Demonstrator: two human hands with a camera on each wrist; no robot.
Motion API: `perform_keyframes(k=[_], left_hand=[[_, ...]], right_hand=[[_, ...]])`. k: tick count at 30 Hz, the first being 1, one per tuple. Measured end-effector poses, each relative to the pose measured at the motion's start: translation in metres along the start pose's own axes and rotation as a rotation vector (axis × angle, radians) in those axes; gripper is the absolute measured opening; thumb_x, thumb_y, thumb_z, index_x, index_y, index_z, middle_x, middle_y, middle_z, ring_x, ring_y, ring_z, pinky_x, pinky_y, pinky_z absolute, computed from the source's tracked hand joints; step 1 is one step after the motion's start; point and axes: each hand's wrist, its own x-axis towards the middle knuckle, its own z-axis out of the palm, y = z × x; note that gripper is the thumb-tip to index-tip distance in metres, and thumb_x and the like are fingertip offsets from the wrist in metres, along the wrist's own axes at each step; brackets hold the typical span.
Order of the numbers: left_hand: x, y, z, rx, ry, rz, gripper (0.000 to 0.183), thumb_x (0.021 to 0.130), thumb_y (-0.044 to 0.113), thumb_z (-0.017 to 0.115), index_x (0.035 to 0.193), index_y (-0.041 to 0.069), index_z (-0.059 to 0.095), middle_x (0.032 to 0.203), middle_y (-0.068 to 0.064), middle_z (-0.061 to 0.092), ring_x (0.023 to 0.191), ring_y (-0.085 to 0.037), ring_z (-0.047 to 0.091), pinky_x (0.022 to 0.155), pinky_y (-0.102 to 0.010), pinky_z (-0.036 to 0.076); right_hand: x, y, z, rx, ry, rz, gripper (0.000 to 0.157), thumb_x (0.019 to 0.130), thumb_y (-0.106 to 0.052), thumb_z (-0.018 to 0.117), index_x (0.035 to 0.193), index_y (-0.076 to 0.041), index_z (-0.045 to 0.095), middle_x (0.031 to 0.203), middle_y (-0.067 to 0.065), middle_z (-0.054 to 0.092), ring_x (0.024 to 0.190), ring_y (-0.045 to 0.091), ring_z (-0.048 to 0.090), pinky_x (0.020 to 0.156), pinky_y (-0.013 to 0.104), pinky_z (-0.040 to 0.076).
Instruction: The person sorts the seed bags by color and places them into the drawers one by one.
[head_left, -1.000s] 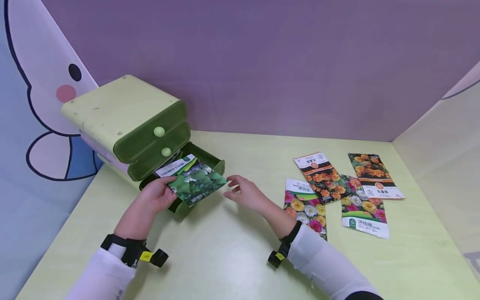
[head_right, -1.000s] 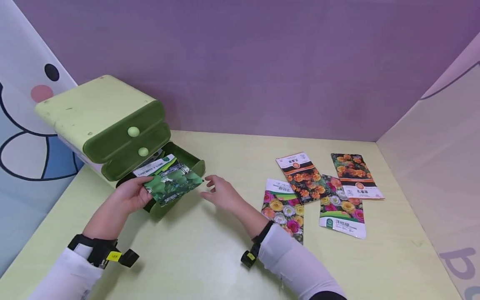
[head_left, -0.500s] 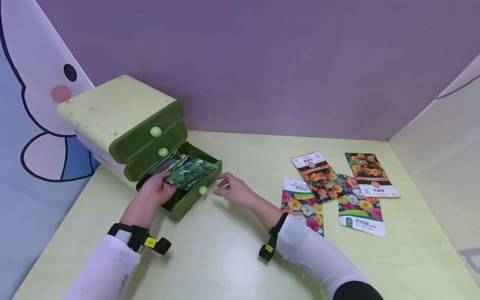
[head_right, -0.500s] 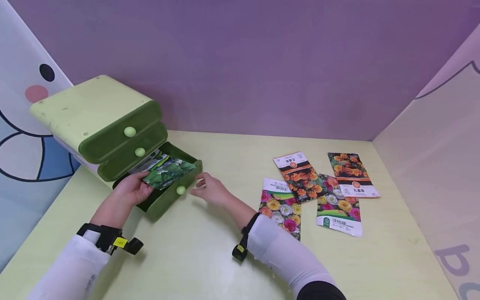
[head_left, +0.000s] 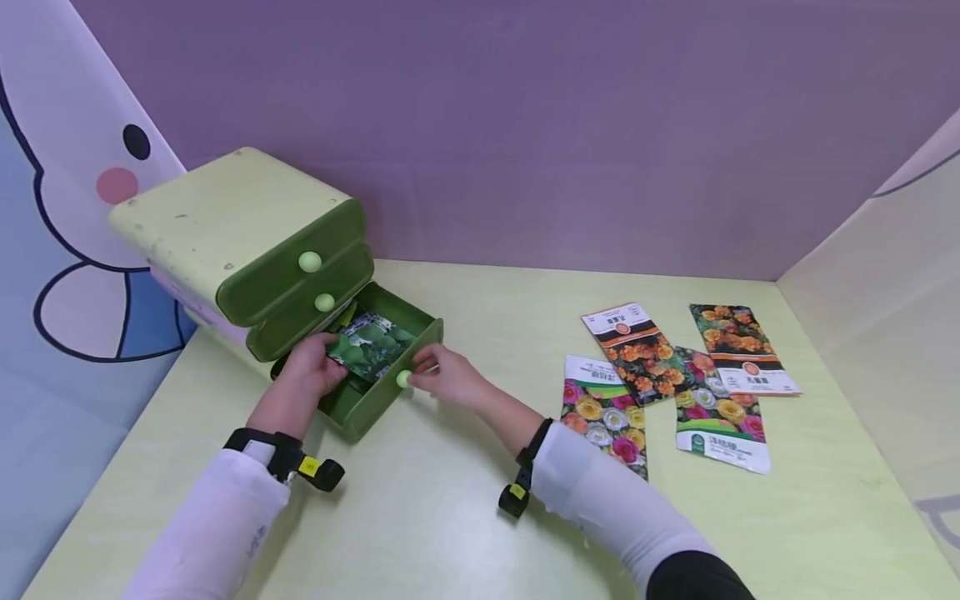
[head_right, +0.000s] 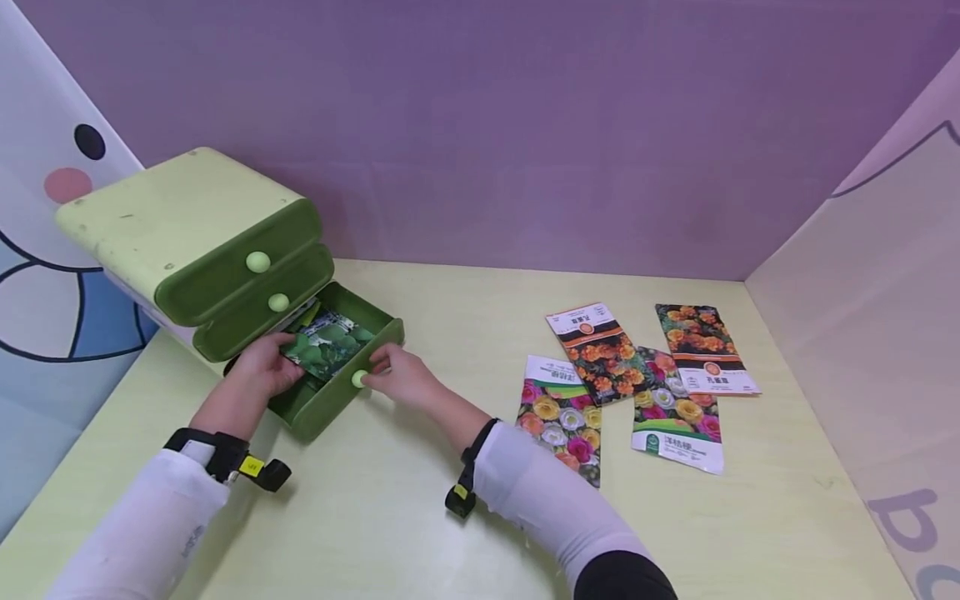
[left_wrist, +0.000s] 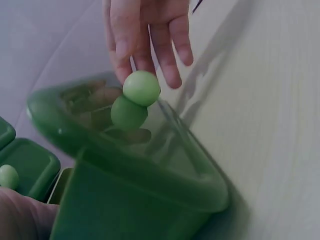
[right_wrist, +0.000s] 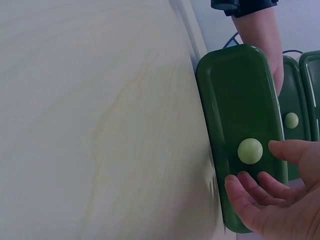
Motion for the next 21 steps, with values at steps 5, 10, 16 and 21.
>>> perform_keyframes(k=[5,10,16,21], left_hand=[[-0.013,-0.01,0.008,0.118,0.055,0.129,0.034,0.095,0.006,0.043,0.128,0.01,0.036,0.127,-0.003,0.039,0.122,-0.016,0.037,0.1,-0.033,0.038],[-0.065,-0.033,0.049,0.26,0.186,0.271,0.047,0.098,0.01,0.032,0.143,0.011,0.019,0.148,0.0,0.018,0.132,-0.011,0.019,0.11,-0.023,0.022],[-0.096,-0.044,0.064,0.332,0.193,0.352,0.024,0.096,0.005,0.036,0.119,0.007,0.04,0.13,0.006,0.03,0.118,-0.007,0.033,0.103,-0.019,0.032],[-0.114,-0.051,0.069,0.664,0.099,0.337,0.061,0.096,0.01,0.036,0.147,0.004,0.002,0.156,-0.007,-0.009,0.138,-0.017,-0.008,0.116,-0.029,0.002]], right_hand=[[0.002,-0.001,0.004,0.001,0.007,0.002,0.035,0.084,-0.015,0.066,0.113,0.0,0.053,0.109,0.015,0.062,0.096,0.024,0.058,0.082,0.035,0.054],[0.003,-0.002,0.007,-0.007,0.002,-0.01,0.03,0.082,-0.013,0.068,0.107,-0.002,0.055,0.104,0.012,0.063,0.095,0.022,0.059,0.083,0.035,0.054],[0.001,-0.005,0.008,-0.018,0.006,-0.013,0.031,0.08,-0.011,0.07,0.106,-0.002,0.054,0.102,0.012,0.063,0.092,0.022,0.059,0.083,0.036,0.053],[0.002,-0.003,0.009,-0.017,0.005,-0.018,0.033,0.079,-0.009,0.07,0.106,-0.001,0.054,0.102,0.013,0.063,0.093,0.024,0.059,0.083,0.038,0.053]])
